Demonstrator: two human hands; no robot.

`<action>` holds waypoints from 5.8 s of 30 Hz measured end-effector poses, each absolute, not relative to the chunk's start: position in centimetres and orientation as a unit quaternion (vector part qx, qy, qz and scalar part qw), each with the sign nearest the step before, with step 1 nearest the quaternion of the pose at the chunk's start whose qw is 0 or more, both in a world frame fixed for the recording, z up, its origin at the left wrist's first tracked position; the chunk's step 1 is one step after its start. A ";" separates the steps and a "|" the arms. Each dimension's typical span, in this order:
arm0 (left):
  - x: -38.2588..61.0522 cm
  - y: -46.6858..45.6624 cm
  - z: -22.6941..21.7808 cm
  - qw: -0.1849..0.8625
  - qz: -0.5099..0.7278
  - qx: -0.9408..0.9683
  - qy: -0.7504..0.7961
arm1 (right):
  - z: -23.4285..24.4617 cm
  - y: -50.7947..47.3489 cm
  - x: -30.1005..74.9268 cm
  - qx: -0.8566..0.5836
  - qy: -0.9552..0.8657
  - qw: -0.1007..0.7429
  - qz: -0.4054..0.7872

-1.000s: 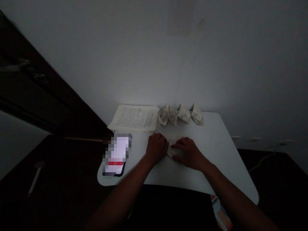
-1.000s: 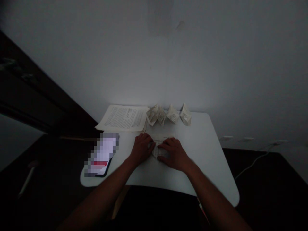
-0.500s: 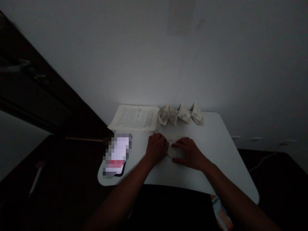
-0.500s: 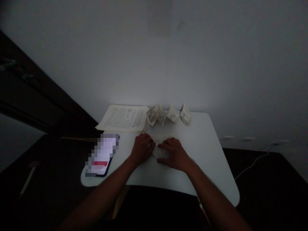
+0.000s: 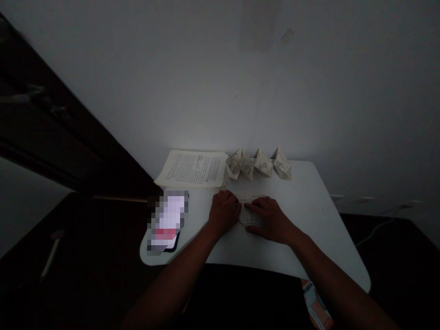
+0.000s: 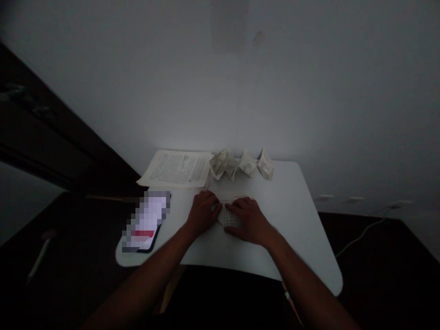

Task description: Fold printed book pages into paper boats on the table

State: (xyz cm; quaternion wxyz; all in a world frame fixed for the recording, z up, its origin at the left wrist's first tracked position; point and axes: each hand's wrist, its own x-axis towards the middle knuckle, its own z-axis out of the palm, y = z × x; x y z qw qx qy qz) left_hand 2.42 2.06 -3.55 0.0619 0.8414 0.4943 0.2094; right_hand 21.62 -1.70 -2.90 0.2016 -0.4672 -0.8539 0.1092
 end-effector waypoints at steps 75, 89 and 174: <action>2.3 0.5 -3.2 0.049 0.293 0.865 0.405 | -2.6 -2.3 21.8 -0.505 -0.837 0.190 0.090; 2.5 -0.3 -3.2 -0.011 0.175 0.918 0.357 | -2.9 -2.3 21.9 -0.506 -0.838 0.185 0.091; 0.7 -0.3 -3.5 -0.055 0.203 0.884 0.417 | -2.9 -2.2 21.9 -0.509 -0.836 0.181 0.094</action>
